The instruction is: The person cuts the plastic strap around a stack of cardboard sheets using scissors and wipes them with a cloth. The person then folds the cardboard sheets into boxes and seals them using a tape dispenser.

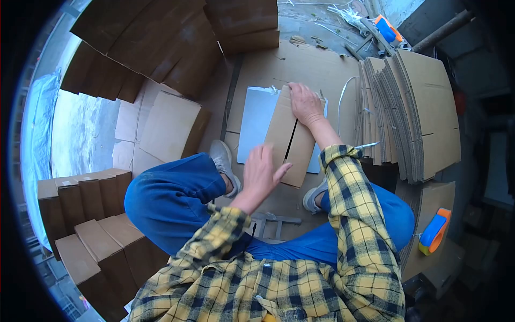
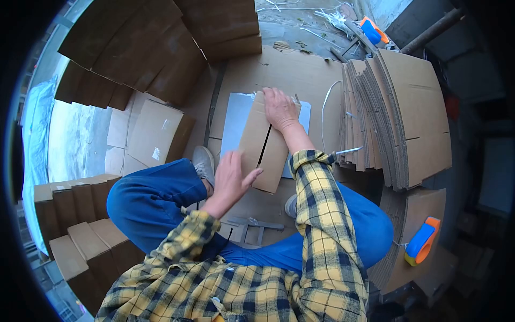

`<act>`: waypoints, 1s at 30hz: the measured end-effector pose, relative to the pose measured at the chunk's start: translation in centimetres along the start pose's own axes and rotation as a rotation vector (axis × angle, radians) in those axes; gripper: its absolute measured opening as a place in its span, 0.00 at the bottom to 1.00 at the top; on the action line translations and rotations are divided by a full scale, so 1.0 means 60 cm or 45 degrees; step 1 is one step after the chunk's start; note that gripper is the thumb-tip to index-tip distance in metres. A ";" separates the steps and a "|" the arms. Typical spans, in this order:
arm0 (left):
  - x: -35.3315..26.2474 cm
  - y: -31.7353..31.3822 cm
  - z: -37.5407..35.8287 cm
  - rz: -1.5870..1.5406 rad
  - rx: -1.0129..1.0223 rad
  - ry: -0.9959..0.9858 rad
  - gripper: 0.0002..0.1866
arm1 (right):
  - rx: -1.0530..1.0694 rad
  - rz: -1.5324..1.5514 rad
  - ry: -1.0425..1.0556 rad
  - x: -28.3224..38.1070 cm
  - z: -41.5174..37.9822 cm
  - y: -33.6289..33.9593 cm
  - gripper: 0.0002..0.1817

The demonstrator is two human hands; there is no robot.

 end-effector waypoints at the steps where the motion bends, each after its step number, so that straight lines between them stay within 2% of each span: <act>1: 0.002 -0.022 0.012 -0.005 -0.001 0.002 0.32 | 0.008 0.015 -0.016 0.000 0.001 0.000 0.11; 3: -0.008 -0.052 0.031 0.246 -0.167 -0.174 0.42 | 0.005 0.028 -0.022 0.001 0.007 0.003 0.11; 5: 0.004 -0.074 0.033 0.239 -0.138 -0.169 0.43 | -0.151 -0.040 -0.064 -0.005 -0.005 0.019 0.11; 6: 0.005 -0.082 0.030 0.237 -0.099 -0.157 0.45 | -0.146 -0.044 -0.066 -0.008 -0.009 0.022 0.11; 8: 0.006 -0.084 0.027 0.270 -0.110 -0.161 0.45 | -0.409 -0.184 -0.155 -0.017 -0.012 0.054 0.12; 9: 0.007 -0.082 0.029 0.308 -0.114 -0.174 0.45 | -0.417 -0.181 -0.148 -0.023 -0.009 0.059 0.12; 11: 0.007 -0.080 0.031 0.310 -0.120 -0.177 0.45 | -0.937 -0.362 -0.426 -0.063 -0.047 0.111 0.11; 12: 0.007 -0.082 0.028 0.309 -0.117 -0.177 0.45 | -0.930 -0.362 -0.424 -0.078 -0.056 0.115 0.11; 14: 0.006 -0.084 0.023 0.314 -0.115 -0.173 0.45 | -0.174 0.150 -0.849 -0.152 -0.075 0.049 0.13; 15: 0.004 -0.083 0.028 0.324 -0.130 -0.175 0.45 | -0.183 0.146 -0.858 -0.157 -0.078 0.050 0.13; 17: 0.002 -0.085 0.030 0.329 -0.129 -0.183 0.44 | -0.186 0.021 -0.676 -0.143 -0.065 0.045 0.18; 21: 0.003 -0.084 0.028 0.319 -0.132 -0.190 0.44 | -0.171 0.035 -0.715 -0.208 -0.075 0.013 0.19; 23: 0.002 -0.085 0.031 0.309 -0.137 -0.195 0.44 | -0.444 1.095 -1.372 -0.264 -0.130 -0.022 0.19; 24: 0.003 -0.084 0.028 0.305 -0.137 -0.200 0.44 | -0.633 1.224 -1.413 -0.273 -0.146 -0.008 0.19; 25: 0.005 -0.084 0.024 0.304 -0.124 -0.196 0.44 | -0.628 1.220 -1.426 -0.271 -0.161 -0.005 0.19; 27: 0.002 -0.084 0.028 0.291 -0.133 -0.184 0.44 | -0.380 0.720 -1.262 -0.270 -0.169 0.025 0.19; 28: -0.002 -0.084 0.027 0.285 -0.134 -0.191 0.44 | -0.207 0.605 -1.153 -0.265 -0.166 0.024 0.20; 29: -0.003 -0.083 0.027 0.283 -0.128 -0.183 0.44 | -0.213 0.603 -1.151 -0.269 -0.164 0.027 0.20; 30: -0.001 -0.082 0.027 0.286 -0.123 -0.175 0.44 | -0.182 0.508 -0.992 -0.251 -0.138 0.045 0.19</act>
Point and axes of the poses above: each hand's wrist, its own z-axis towards the middle knuckle, its own y-axis out of the back of the hand, x = y × z, the point moved 7 cm from there along z, towards the middle knuckle, and after that the axes turned 2 degrees about y, right-handed, at the moved point
